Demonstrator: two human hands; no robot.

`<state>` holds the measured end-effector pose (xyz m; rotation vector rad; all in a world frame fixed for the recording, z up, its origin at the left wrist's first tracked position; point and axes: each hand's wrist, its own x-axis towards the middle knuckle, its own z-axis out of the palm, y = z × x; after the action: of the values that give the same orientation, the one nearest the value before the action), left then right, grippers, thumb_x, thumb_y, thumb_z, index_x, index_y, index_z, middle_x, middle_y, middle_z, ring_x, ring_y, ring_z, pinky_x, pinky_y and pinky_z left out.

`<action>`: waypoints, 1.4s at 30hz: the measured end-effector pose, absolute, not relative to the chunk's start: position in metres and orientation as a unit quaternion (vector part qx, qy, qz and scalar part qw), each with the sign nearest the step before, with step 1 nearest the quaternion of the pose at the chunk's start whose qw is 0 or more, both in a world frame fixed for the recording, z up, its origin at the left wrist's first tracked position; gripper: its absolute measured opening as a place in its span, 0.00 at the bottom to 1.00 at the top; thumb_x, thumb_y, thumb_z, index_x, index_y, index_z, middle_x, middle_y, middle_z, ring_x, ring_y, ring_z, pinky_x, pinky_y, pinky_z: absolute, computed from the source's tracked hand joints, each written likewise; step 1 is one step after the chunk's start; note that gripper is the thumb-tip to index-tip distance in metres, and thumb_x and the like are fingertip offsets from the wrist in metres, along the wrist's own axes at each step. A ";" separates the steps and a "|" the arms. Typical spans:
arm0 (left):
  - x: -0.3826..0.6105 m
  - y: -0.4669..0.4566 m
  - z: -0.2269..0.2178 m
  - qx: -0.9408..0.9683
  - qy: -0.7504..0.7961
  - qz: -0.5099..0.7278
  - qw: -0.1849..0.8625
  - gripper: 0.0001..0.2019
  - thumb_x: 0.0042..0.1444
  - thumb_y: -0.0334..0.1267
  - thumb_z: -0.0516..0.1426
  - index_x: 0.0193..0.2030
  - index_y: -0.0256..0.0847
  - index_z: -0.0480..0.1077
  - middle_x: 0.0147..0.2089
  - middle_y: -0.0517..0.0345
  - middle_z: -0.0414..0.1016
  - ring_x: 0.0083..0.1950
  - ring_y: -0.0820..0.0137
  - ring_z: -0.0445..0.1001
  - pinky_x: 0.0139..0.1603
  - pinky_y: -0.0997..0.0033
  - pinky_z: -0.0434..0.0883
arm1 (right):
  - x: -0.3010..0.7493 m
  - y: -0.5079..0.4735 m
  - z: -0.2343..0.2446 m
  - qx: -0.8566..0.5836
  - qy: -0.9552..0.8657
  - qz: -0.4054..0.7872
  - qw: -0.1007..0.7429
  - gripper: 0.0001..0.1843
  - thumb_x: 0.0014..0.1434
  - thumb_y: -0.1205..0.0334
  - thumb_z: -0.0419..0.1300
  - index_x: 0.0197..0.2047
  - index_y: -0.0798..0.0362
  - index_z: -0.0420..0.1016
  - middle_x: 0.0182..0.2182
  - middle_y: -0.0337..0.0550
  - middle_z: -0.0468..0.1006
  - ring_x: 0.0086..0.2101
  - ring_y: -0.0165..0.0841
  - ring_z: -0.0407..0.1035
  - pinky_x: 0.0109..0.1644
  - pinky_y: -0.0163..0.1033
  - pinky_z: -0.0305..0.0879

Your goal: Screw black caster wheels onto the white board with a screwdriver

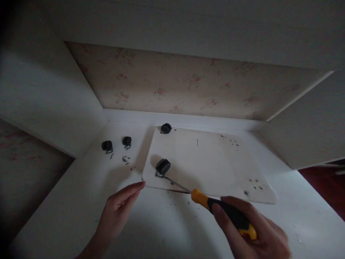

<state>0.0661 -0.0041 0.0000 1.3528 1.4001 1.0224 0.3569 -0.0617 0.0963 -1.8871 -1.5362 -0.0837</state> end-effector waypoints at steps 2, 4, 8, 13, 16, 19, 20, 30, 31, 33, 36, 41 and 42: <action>0.064 -0.006 -0.003 0.550 0.570 0.417 0.446 0.12 0.59 0.46 0.57 0.44 0.49 0.80 0.50 0.55 0.80 0.54 0.60 0.77 0.59 0.62 0.72 | 0.355 -0.054 0.102 -0.737 -0.586 -0.043 0.335 0.16 0.55 0.42 0.63 0.32 0.47 0.78 0.19 0.37 0.76 0.18 0.32 0.71 0.21 0.35 0.67; 0.063 -0.007 -0.005 0.551 0.570 0.421 0.440 0.12 0.59 0.45 0.57 0.43 0.49 0.80 0.50 0.55 0.80 0.53 0.61 0.77 0.59 0.62 0.72 | 0.352 -0.048 0.106 -0.729 -0.593 -0.044 0.340 0.17 0.54 0.41 0.63 0.32 0.46 0.78 0.18 0.37 0.76 0.17 0.30 0.68 0.20 0.35 0.64; 0.059 -0.009 -0.010 0.569 0.561 0.429 0.421 0.12 0.60 0.44 0.56 0.43 0.49 0.80 0.51 0.54 0.79 0.53 0.61 0.76 0.57 0.62 0.73 | 0.348 -0.038 0.115 -0.704 -0.618 -0.028 0.349 0.16 0.55 0.42 0.63 0.31 0.46 0.78 0.17 0.35 0.73 0.15 0.28 0.64 0.18 0.35 0.61; 0.054 -0.010 -0.018 0.604 0.552 0.424 0.389 0.11 0.61 0.43 0.55 0.42 0.52 0.80 0.53 0.54 0.77 0.54 0.62 0.75 0.54 0.65 0.74 | 0.341 -0.029 0.123 -0.683 -0.650 -0.024 0.332 0.16 0.56 0.42 0.62 0.31 0.46 0.77 0.16 0.32 0.72 0.14 0.27 0.63 0.19 0.35 0.63; 0.052 -0.012 -0.020 0.613 0.546 0.420 0.387 0.12 0.62 0.42 0.54 0.41 0.52 0.80 0.53 0.54 0.77 0.54 0.63 0.75 0.53 0.65 0.74 | 0.339 -0.025 0.125 -0.666 -0.673 -0.017 0.321 0.14 0.56 0.45 0.63 0.31 0.46 0.77 0.17 0.32 0.74 0.14 0.26 0.65 0.18 0.33 0.62; 0.050 -0.013 -0.022 0.614 0.541 0.422 0.389 0.12 0.62 0.42 0.54 0.41 0.52 0.80 0.53 0.53 0.77 0.53 0.62 0.75 0.54 0.63 0.74 | 0.339 -0.022 0.127 -0.650 -0.693 -0.022 0.311 0.13 0.56 0.47 0.63 0.32 0.47 0.78 0.18 0.33 0.76 0.14 0.26 0.65 0.17 0.33 0.61; 0.049 -0.013 -0.023 0.614 0.541 0.423 0.390 0.12 0.62 0.42 0.54 0.41 0.52 0.80 0.53 0.53 0.77 0.53 0.62 0.75 0.54 0.63 0.74 | 0.338 -0.021 0.128 -0.648 -0.697 -0.026 0.306 0.13 0.56 0.47 0.63 0.32 0.47 0.78 0.18 0.33 0.76 0.14 0.26 0.66 0.18 0.33 0.62; 0.054 -0.009 -0.026 0.539 0.560 0.435 0.454 0.13 0.60 0.45 0.56 0.48 0.46 0.75 0.54 0.50 0.75 0.54 0.62 0.74 0.54 0.64 0.73 | 0.317 0.011 0.165 -0.557 -0.805 -0.034 0.202 0.15 0.61 0.49 0.57 0.32 0.50 0.77 0.17 0.35 0.72 0.15 0.26 0.63 0.21 0.34 0.56; 0.056 -0.009 -0.025 0.515 0.566 0.439 0.470 0.15 0.60 0.46 0.57 0.50 0.45 0.73 0.54 0.49 0.74 0.53 0.62 0.75 0.52 0.65 0.74 | 0.312 0.016 0.171 -0.553 -0.814 -0.032 0.176 0.16 0.61 0.48 0.57 0.33 0.50 0.77 0.17 0.36 0.73 0.16 0.27 0.64 0.22 0.35 0.55; 0.060 -0.009 -0.025 0.485 0.567 0.440 0.500 0.17 0.59 0.47 0.57 0.53 0.44 0.69 0.57 0.48 0.72 0.53 0.63 0.75 0.50 0.66 0.75 | 0.301 0.027 0.184 -0.547 -0.829 -0.027 0.114 0.17 0.60 0.46 0.56 0.33 0.50 0.77 0.18 0.37 0.73 0.18 0.29 0.66 0.24 0.35 0.55; 0.064 -0.011 -0.025 0.484 0.554 0.423 0.529 0.20 0.60 0.48 0.57 0.56 0.44 0.67 0.59 0.47 0.70 0.56 0.62 0.73 0.53 0.66 0.74 | 0.286 0.042 0.198 -0.534 -0.844 -0.038 0.047 0.19 0.60 0.44 0.56 0.33 0.50 0.77 0.18 0.39 0.73 0.20 0.31 0.67 0.26 0.36 0.53; 0.066 -0.014 -0.023 0.503 0.546 0.408 0.532 0.21 0.60 0.48 0.57 0.57 0.44 0.67 0.58 0.46 0.71 0.57 0.60 0.73 0.54 0.63 0.73 | 0.275 0.058 0.209 -0.499 -0.865 -0.052 0.028 0.22 0.62 0.41 0.53 0.44 0.51 0.74 0.21 0.37 0.75 0.20 0.31 0.67 0.25 0.36 0.47; 0.067 -0.015 -0.023 0.507 0.542 0.409 0.530 0.20 0.60 0.48 0.56 0.57 0.44 0.66 0.59 0.47 0.70 0.57 0.61 0.73 0.54 0.63 0.73 | 0.274 0.060 0.209 -0.493 -0.868 -0.053 0.027 0.22 0.63 0.43 0.52 0.47 0.50 0.72 0.23 0.37 0.77 0.21 0.31 0.68 0.25 0.36 0.47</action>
<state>0.0669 -0.0150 -0.0233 1.2107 1.2941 0.9766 0.2742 0.0598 0.2094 -1.5240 -2.6806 -0.1637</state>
